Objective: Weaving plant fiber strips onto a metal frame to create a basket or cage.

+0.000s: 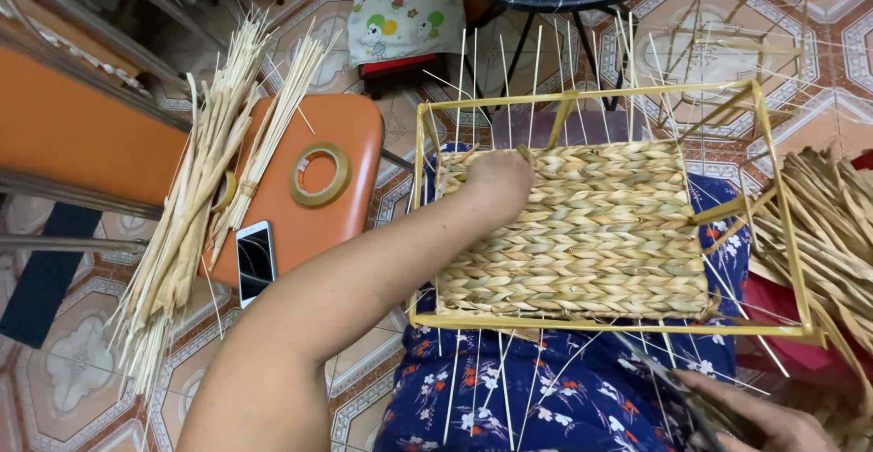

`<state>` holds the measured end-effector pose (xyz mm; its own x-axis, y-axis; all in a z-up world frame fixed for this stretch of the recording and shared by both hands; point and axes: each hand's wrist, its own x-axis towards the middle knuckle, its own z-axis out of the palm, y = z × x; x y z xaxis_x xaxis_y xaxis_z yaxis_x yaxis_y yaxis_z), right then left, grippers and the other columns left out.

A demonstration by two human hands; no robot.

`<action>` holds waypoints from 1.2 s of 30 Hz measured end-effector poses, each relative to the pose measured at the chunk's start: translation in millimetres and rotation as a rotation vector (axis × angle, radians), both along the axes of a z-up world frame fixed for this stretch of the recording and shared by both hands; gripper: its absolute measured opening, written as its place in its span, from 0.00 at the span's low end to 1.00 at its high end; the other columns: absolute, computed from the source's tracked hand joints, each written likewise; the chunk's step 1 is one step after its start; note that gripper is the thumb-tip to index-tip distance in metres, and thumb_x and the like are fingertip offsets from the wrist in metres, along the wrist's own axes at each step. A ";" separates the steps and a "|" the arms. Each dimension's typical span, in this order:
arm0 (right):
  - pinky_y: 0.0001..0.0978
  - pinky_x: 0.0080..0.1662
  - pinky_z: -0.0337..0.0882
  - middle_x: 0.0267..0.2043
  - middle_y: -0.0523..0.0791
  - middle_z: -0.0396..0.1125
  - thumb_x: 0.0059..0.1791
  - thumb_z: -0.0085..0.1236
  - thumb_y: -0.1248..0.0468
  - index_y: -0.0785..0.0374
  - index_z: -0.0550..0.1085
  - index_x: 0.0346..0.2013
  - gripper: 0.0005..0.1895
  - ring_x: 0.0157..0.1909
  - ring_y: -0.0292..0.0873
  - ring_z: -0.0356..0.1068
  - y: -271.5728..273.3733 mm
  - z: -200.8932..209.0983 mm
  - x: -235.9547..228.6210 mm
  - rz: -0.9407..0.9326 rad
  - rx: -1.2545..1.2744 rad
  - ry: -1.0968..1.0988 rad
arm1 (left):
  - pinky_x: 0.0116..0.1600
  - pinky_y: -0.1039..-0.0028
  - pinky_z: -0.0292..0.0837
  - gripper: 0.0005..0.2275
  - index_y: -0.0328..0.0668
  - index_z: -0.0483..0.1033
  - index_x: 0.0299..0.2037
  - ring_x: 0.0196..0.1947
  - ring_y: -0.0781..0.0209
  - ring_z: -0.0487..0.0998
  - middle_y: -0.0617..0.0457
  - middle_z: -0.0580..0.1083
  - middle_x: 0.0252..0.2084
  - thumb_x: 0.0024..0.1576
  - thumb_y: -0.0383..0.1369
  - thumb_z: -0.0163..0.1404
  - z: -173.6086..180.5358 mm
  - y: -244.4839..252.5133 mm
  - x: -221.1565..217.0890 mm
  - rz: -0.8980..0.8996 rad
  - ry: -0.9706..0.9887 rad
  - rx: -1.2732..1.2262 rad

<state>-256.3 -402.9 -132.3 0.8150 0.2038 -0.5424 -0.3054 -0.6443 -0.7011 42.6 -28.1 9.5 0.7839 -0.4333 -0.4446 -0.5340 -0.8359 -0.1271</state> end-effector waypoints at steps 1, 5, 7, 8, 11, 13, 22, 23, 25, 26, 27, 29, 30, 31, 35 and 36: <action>0.33 0.62 0.74 0.57 0.46 0.75 0.42 0.71 0.64 0.54 0.73 0.66 0.36 0.58 0.42 0.77 0.9 -2.6 -2.0 -0.053 0.030 -0.046 | 0.44 0.69 0.81 0.14 0.29 0.75 0.52 0.45 0.55 0.82 0.42 0.78 0.47 0.58 0.28 0.52 11.5 2.2 1.5 0.022 -0.007 0.033; 0.34 0.62 0.72 0.57 0.45 0.74 0.42 0.69 0.66 0.54 0.73 0.64 0.35 0.60 0.39 0.76 -3.1 -2.5 2.8 -0.185 0.058 -0.027 | 0.44 0.69 0.82 0.14 0.31 0.75 0.53 0.46 0.54 0.82 0.42 0.78 0.49 0.58 0.27 0.52 5.8 11.3 24.6 0.060 -0.050 -0.026; 0.40 0.55 0.75 0.68 0.49 0.69 0.45 0.64 0.69 0.63 0.69 0.68 0.35 0.62 0.44 0.76 -17.6 -28.9 2.5 -0.160 0.365 -0.096 | 0.48 0.64 0.81 0.12 0.35 0.76 0.53 0.48 0.51 0.81 0.43 0.77 0.51 0.60 0.28 0.49 -7.2 13.0 31.6 0.118 -0.041 -0.100; 0.40 0.55 0.75 0.68 0.49 0.69 0.45 0.64 0.69 0.63 0.69 0.68 0.35 0.62 0.44 0.76 -15.2 -29.0 6.7 -0.158 0.365 -0.099 | 0.48 0.64 0.81 0.12 0.35 0.76 0.53 0.48 0.51 0.81 0.43 0.77 0.51 0.60 0.28 0.49 -8.9 12.6 32.9 0.119 -0.045 -0.100; 0.41 0.57 0.73 0.67 0.51 0.66 0.46 0.64 0.72 0.65 0.68 0.69 0.35 0.61 0.47 0.77 2.7 -16.9 14.4 -0.212 0.423 -0.022 | 0.47 0.63 0.81 0.14 0.37 0.75 0.54 0.49 0.49 0.80 0.42 0.76 0.53 0.59 0.27 0.50 -17.4 12.5 34.6 0.153 -0.004 -0.064; 0.35 0.64 0.68 0.64 0.48 0.71 0.43 0.67 0.73 0.63 0.71 0.63 0.33 0.64 0.40 0.69 29.5 7.6 23.6 -0.335 0.074 -0.150 | 0.47 0.62 0.81 0.19 0.39 0.73 0.57 0.51 0.46 0.78 0.41 0.73 0.56 0.54 0.25 0.52 -21.8 15.5 38.5 0.125 -0.012 -0.066; 0.43 0.57 0.72 0.75 0.44 0.63 0.47 0.54 0.76 0.62 0.65 0.74 0.38 0.63 0.43 0.69 58.1 21.3 47.1 -0.361 0.567 -0.109 | 0.55 0.61 0.76 0.13 0.31 0.76 0.51 0.53 0.45 0.78 0.37 0.75 0.54 0.57 0.23 0.50 -12.3 16.6 48.2 0.224 -0.018 -0.302; 0.43 0.57 0.72 0.75 0.44 0.63 0.47 0.54 0.76 0.62 0.65 0.74 0.38 0.63 0.43 0.69 71.2 38.8 53.8 -0.361 0.566 -0.110 | 0.55 0.61 0.76 0.13 0.31 0.76 0.51 0.53 0.45 0.78 0.37 0.75 0.54 0.57 0.23 0.50 -0.9 12.3 39.8 0.225 -0.019 -0.303; 0.37 0.56 0.73 0.64 0.47 0.70 0.44 0.58 0.73 0.55 0.64 0.69 0.38 0.52 0.45 0.76 98.8 73.8 67.3 -0.316 0.317 -0.044 | 0.52 0.66 0.78 0.16 0.27 0.75 0.50 0.49 0.49 0.80 0.38 0.76 0.50 0.57 0.32 0.53 22.3 4.9 23.0 0.231 0.112 -0.270; 0.37 0.56 0.73 0.64 0.47 0.70 0.44 0.58 0.73 0.55 0.64 0.69 0.38 0.52 0.45 0.76 110.5 87.3 73.3 -0.314 0.317 -0.045 | 0.52 0.66 0.78 0.16 0.27 0.75 0.50 0.49 0.49 0.80 0.38 0.76 0.50 0.57 0.32 0.53 19.5 3.9 21.4 0.232 0.111 -0.271; 0.37 0.56 0.72 0.64 0.47 0.68 0.43 0.60 0.70 0.53 0.62 0.70 0.40 0.56 0.43 0.73 121.7 100.7 79.0 -0.213 0.217 -0.162 | 0.49 0.68 0.79 0.15 0.27 0.73 0.51 0.47 0.50 0.80 0.38 0.76 0.48 0.58 0.32 0.52 16.3 2.2 19.5 0.259 0.150 -0.261; 0.37 0.56 0.71 0.65 0.47 0.66 0.41 0.63 0.68 0.50 0.60 0.70 0.43 0.61 0.41 0.69 137.9 122.7 87.5 -0.111 0.115 -0.281 | 0.46 0.71 0.80 0.15 0.28 0.71 0.53 0.45 0.52 0.81 0.38 0.77 0.46 0.59 0.31 0.50 7.6 0.9 21.9 0.284 0.186 -0.253; 0.36 0.57 0.73 0.62 0.48 0.69 0.45 0.65 0.63 0.43 0.58 0.72 0.43 0.60 0.40 0.71 142.8 131.3 90.5 -0.137 -0.068 -0.143 | 0.46 0.70 0.80 0.14 0.29 0.71 0.54 0.44 0.51 0.81 0.38 0.76 0.47 0.59 0.27 0.48 2.1 1.3 26.4 0.283 0.165 -0.257; 0.35 0.59 0.74 0.59 0.50 0.71 0.48 0.67 0.59 0.36 0.56 0.73 0.43 0.60 0.40 0.73 148.1 139.6 92.8 -0.173 -0.246 -0.005 | 0.45 0.70 0.80 0.13 0.30 0.70 0.55 0.44 0.51 0.81 0.38 0.75 0.47 0.60 0.22 0.46 -3.9 1.7 30.5 0.280 0.147 -0.260; 0.37 0.59 0.74 0.53 0.52 0.73 0.49 0.63 0.58 0.36 0.53 0.80 0.48 0.56 0.46 0.75 117.4 103.6 77.0 -0.201 -0.247 0.039 | 0.47 0.68 0.82 0.11 0.29 0.72 0.53 0.46 0.51 0.80 0.37 0.74 0.50 0.62 0.25 0.46 13.1 6.8 27.7 0.270 0.146 -0.210; 0.38 0.58 0.71 0.59 0.53 0.70 0.46 0.65 0.58 0.38 0.56 0.77 0.46 0.59 0.47 0.72 104.4 91.0 71.2 -0.138 -0.202 -0.118 | 0.48 0.68 0.82 0.11 0.29 0.73 0.52 0.46 0.51 0.80 0.38 0.75 0.50 0.61 0.25 0.47 14.6 8.8 26.1 0.242 0.132 -0.198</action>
<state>-185.1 -298.5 -41.3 0.8874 -0.0159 -0.4607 -0.3239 -0.7326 -0.5987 68.7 -19.3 24.1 0.8158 -0.3297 -0.4751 -0.3178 -0.9420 0.1079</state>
